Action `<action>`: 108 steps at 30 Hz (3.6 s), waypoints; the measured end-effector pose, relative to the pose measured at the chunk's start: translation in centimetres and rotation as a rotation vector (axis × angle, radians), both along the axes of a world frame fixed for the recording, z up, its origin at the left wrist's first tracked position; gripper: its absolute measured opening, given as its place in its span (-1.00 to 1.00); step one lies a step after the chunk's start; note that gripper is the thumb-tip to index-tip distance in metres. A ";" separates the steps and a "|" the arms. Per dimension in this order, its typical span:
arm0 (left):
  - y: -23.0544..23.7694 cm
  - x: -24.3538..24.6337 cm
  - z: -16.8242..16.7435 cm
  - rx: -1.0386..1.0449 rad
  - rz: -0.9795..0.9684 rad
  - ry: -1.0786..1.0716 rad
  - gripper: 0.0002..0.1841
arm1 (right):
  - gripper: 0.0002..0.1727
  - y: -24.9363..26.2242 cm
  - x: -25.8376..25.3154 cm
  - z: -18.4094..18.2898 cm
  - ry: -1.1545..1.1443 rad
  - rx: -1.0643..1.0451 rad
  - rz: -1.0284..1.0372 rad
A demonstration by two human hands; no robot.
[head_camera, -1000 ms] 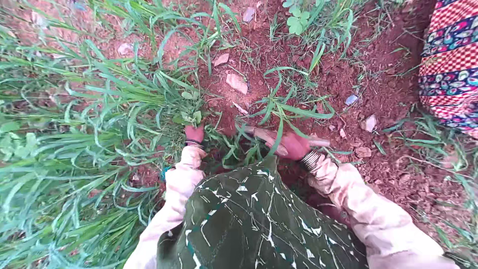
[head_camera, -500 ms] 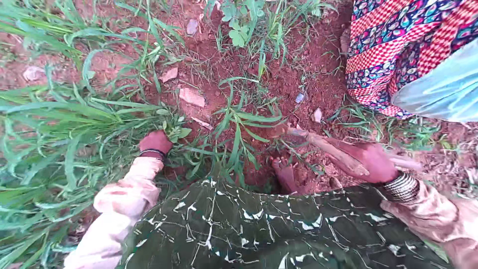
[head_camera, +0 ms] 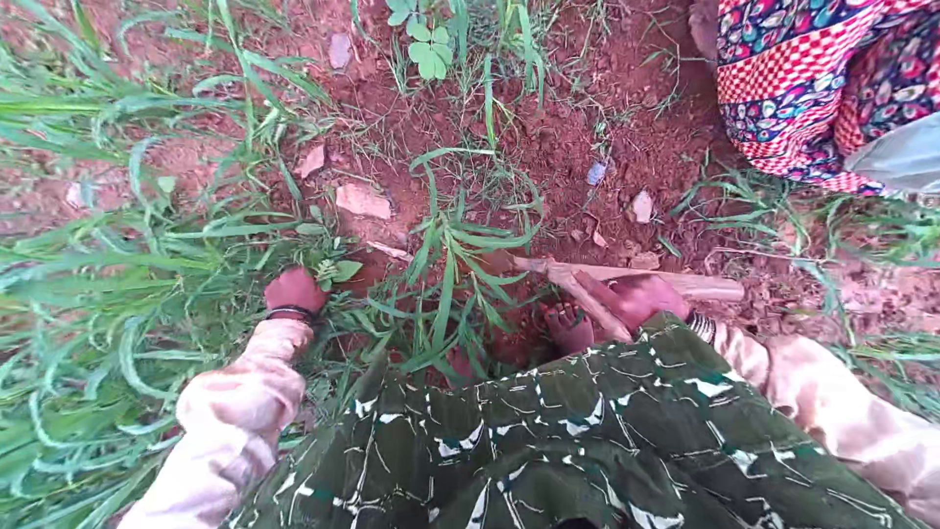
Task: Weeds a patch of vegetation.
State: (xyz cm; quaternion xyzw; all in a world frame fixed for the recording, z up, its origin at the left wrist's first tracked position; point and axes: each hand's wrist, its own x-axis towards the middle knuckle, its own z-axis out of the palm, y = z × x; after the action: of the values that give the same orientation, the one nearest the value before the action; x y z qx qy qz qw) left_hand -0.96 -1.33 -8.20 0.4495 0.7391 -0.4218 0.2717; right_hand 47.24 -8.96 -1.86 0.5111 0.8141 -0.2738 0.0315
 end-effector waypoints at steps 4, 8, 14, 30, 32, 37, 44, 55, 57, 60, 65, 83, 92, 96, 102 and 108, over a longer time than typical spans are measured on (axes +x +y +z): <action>-1.5 -0.9 0.1 0.340 0.136 -0.332 -0.36 | -0.55 -1.8 0.9 -0.6 0.082 -0.045 -0.190; 2.8 3.7 5.6 0.587 0.437 -0.606 -0.56 | -0.63 -2.5 2.1 -0.4 0.084 -0.189 -0.331; 12.6 11.3 12.1 0.363 -0.374 -0.598 -0.64 | -0.54 -4.3 4.9 -1.6 0.053 -0.002 -0.511; 11.3 25.4 -2.3 -0.041 -0.847 -0.773 -0.69 | -0.38 -5.4 5.9 -6.4 0.249 0.017 -0.831; 11.2 26.3 -2.3 -0.067 -0.867 -0.734 -0.71 | -0.38 -5.3 5.9 -6.3 0.244 0.005 -0.828; 10.7 26.7 -1.9 -0.088 -0.830 -0.660 -0.70 | -0.39 -5.0 5.7 -6.4 0.263 -0.002 -0.832; 8.6 26.5 -1.8 -0.062 -0.780 -0.613 -0.72 | -0.37 -5.1 5.5 -6.6 0.260 -0.029 -0.835; 12.2 27.5 -0.9 -0.197 -0.782 -0.514 -0.62 | -0.41 -6.1 5.9 -6.7 0.314 0.003 -0.827; 12.0 27.5 -0.5 -0.197 -0.697 -0.473 -0.61 | -0.41 -6.1 6.0 -6.4 0.312 -0.004 -0.822; 11.1 26.3 0.1 -0.168 -0.495 -0.391 -0.59 | -0.42 -6.0 6.4 -5.9 0.313 -0.019 -0.816; 11.4 24.9 0.5 -0.167 -0.435 -0.377 -0.54 | -0.43 -5.6 6.4 -5.4 0.310 -0.050 -0.794; 11.1 13.7 3.7 0.295 -0.239 -0.327 -0.41 | -0.28 1.0 7.9 -2.4 0.133 0.002 -0.388; 7.4 15.4 -4.7 0.282 -0.160 -0.458 -0.53 | -0.39 -4.9 4.1 -4.8 0.156 -0.123 -0.539; 7.4 15.4 -4.3 0.253 -0.179 -0.458 -0.47 | -0.44 -4.8 2.4 -5.9 0.116 -0.199 -0.575; 7.4 15.2 -5.5 0.400 -0.127 -0.536 -0.46 | -0.31 -7.5 5.5 -7.1 0.189 -0.085 -0.602; 7.3 15.4 -5.9 0.541 -0.072 -0.553 -0.45 | -0.39 -3.0 1.0 -9.4 0.257 -0.062 -0.609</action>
State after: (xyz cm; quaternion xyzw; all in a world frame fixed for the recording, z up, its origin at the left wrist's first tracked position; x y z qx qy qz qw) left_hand 14.45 5.99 -14.08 0.6272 0.7064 -0.0837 0.3174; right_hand 48.24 -11.95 -11.23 0.6909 0.6126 -0.3576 -0.1393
